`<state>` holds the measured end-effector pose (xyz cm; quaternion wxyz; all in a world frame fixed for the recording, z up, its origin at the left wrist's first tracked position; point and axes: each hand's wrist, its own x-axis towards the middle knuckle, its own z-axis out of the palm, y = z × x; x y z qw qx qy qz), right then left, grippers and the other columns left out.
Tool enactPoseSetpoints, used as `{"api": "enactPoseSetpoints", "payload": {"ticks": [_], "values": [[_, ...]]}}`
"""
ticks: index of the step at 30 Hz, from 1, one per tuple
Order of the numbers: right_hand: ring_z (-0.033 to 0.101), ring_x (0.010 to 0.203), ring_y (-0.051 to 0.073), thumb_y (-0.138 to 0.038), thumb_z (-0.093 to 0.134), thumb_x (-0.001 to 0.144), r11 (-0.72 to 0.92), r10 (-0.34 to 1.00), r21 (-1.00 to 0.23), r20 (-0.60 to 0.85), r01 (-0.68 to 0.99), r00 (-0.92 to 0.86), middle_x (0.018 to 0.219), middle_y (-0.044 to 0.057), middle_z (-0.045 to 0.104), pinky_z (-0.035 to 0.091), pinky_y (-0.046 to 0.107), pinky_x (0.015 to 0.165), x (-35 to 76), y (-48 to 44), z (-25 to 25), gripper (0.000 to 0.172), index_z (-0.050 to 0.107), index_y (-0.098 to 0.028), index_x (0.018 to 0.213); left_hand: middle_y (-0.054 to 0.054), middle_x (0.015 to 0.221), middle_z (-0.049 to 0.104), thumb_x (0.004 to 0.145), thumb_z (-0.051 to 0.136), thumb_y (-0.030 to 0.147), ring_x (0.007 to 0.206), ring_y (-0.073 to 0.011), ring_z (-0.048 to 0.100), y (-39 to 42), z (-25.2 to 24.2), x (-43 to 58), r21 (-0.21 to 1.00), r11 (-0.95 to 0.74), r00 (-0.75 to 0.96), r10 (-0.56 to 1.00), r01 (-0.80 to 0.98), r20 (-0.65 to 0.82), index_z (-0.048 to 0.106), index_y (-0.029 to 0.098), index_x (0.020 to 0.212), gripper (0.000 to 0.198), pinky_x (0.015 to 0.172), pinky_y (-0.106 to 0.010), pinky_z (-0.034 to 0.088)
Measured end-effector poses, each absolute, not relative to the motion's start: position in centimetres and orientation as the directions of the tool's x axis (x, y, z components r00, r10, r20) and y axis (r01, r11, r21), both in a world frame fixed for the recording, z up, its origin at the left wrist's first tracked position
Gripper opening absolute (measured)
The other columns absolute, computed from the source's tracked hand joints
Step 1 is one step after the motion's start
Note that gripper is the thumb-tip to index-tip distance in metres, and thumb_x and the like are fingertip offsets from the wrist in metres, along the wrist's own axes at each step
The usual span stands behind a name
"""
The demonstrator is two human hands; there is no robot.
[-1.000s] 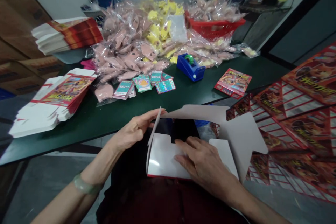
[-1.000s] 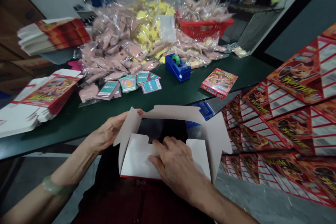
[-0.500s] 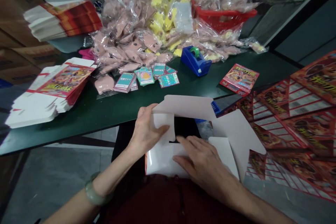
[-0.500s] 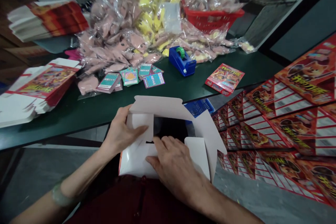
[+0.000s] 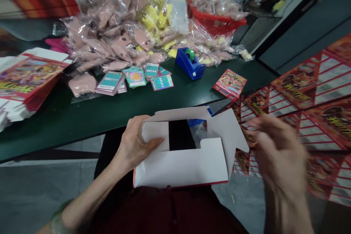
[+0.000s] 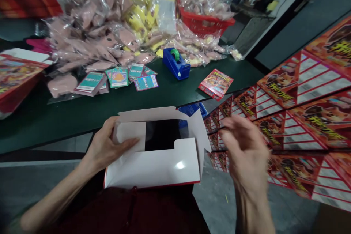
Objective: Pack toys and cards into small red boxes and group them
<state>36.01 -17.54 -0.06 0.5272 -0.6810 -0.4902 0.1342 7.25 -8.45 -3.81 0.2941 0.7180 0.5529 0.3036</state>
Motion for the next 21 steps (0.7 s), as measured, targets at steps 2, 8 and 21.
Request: {"api": "enactPoseSetpoints", "payload": {"ticks": [2,8,21], "values": [[0.062,0.100,0.022,-0.031,0.066,0.074,-0.023,0.897,-0.952,0.116,0.306,0.426,0.109,0.010,0.063,0.051,0.037,0.081,35.8,-15.7,-0.8,0.043,0.055,-0.024,0.115,-0.004,0.100,0.055,0.070,0.068,0.037,0.093,-0.0234,0.055,-8.5,-3.7,7.5,0.761,-0.227,0.223,0.969,0.607,0.111,0.046,0.021,0.108,0.047,0.075,-0.037,0.046],[0.055,0.108,0.023,-0.038,0.062,0.076,-0.026,0.975,-0.877,0.083,0.479,0.206,0.117,0.010,0.057,0.044,0.044,0.092,33.6,-13.8,-1.3,0.061,0.039,-0.023,0.131,-0.003,0.095,0.054,0.068,0.068,0.028,0.091,-0.0223,0.054,-8.6,-3.4,8.0,0.733,-0.275,0.237,0.959,0.622,0.158,0.048,0.022,0.103,0.040,0.075,-0.037,0.046],[0.038,0.122,0.039,-0.028,0.058,0.080,-0.002,0.951,-0.058,0.309,0.998,0.020,0.138,0.025,0.037,0.036,0.054,0.091,30.1,-13.7,-3.1,0.082,0.010,-0.009,0.143,-0.004,0.101,0.057,0.067,0.068,0.027,0.093,-0.0239,0.054,-8.1,-3.6,7.5,0.750,-0.306,0.295,0.943,0.586,0.154,0.051,0.022,0.107,0.044,0.080,-0.040,0.045]]}}
